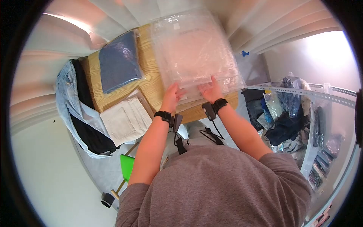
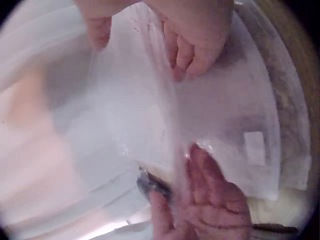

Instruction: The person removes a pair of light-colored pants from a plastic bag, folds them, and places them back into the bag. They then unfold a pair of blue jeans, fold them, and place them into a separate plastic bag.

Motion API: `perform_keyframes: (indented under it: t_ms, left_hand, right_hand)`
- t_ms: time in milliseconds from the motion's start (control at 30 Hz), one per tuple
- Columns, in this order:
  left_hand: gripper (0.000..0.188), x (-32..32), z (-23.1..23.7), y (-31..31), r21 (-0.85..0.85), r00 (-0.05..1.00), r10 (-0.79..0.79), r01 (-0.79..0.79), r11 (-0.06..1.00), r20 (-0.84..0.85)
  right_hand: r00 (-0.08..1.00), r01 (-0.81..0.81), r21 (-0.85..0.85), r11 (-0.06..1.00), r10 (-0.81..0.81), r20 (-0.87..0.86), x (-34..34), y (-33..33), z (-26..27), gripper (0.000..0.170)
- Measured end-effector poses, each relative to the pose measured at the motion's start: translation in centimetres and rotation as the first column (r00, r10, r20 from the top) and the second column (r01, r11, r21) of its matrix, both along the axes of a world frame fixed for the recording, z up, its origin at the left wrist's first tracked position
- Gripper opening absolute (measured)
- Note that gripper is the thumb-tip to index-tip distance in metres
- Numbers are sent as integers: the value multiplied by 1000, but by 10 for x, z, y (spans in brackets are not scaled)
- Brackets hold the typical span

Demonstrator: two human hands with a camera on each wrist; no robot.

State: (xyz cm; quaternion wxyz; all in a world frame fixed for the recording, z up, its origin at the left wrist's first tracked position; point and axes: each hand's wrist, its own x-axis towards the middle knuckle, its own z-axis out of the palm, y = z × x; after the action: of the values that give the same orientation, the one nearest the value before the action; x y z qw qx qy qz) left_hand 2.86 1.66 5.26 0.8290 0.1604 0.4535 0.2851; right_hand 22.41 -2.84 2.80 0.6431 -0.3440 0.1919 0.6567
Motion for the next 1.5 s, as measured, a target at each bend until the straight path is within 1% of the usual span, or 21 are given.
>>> perform_keyframes:
  t_ms: [33,67,133,233,300,367,433,467,500,533,700,767,867,933,1000,1067,1100,1167,1300,1433,1500]
  left_hand:
    - [26,-5,-16,-5,245,933,63,28,969,-355]
    - [26,-11,-31,-9,447,744,203,141,883,-636]
    - [28,-27,-58,-15,443,675,225,167,881,-703]
    - [30,-30,-72,-17,449,590,270,177,876,-761]
    - [31,-27,-70,-14,461,575,296,164,872,-763]
    - [32,-25,-66,-7,447,404,315,289,847,-859]
    - [32,-19,-59,-6,423,395,299,278,862,-869]
    - [32,-17,-55,-5,398,383,281,273,876,-880]
    - [32,-15,-50,-5,398,384,282,269,877,-879]
    - [30,-14,-45,-4,401,387,274,302,865,-881]
    - [29,-5,-15,-4,459,398,323,319,829,-859]
    - [16,-2,-11,-1,456,387,277,519,723,-880]
    - [11,4,9,-1,532,435,325,537,655,-840]
    - [10,2,12,-4,586,470,370,490,645,-801]
    - [10,-4,17,-8,640,503,419,439,630,-756]
    - [11,-24,27,-13,723,461,558,486,491,-690]
    - [11,-35,43,-16,722,458,561,488,490,-690]
    - [12,-63,77,-24,649,517,413,451,613,-750]
    - [8,-138,100,-42,616,525,361,469,633,-771]
    - [6,-204,108,-71,597,469,385,492,634,-795]
    - [5,-229,109,-83,556,397,401,455,695,-826]
  right_hand:
    - [1000,-1,2,1000,1,-5,6,7,-7,55]
    - [999,-22,-112,993,26,30,13,13,-14,53]
    - [988,-6,-439,899,74,137,16,31,-21,41]
    - [947,-137,-415,900,242,211,30,33,-23,27]
    - [966,-110,-347,931,183,183,33,37,-25,29]
    - [981,-78,-281,957,124,151,38,37,-25,31]
    - [789,-309,-174,935,354,501,43,36,-9,16]
    - [786,-312,-176,934,358,504,44,42,-2,16]
    - [936,-176,-229,957,234,261,45,53,2,16]
    - [998,-53,-314,948,60,10,46,61,5,18]
    - [969,-128,-184,975,83,-233,75,66,-14,17]
    - [952,-130,-139,982,85,-295,83,67,-21,17]
    - [972,-217,-175,960,195,-134,75,70,-3,15]
    - [994,-8,-371,929,48,98,52,73,30,14]
    - [989,-55,-348,936,98,107,54,71,21,15]
    - [982,-103,-324,941,147,115,62,68,-1,15]
    - [970,-182,-303,935,222,103,67,67,-14,15]
    - [951,-262,-278,924,297,90,71,64,-29,15]
    - [887,-334,-332,882,414,206,60,60,-34,20]
    - [835,-345,-443,827,486,257,53,53,-39,26]
    - [859,-370,-438,820,481,176,48,46,-36,30]
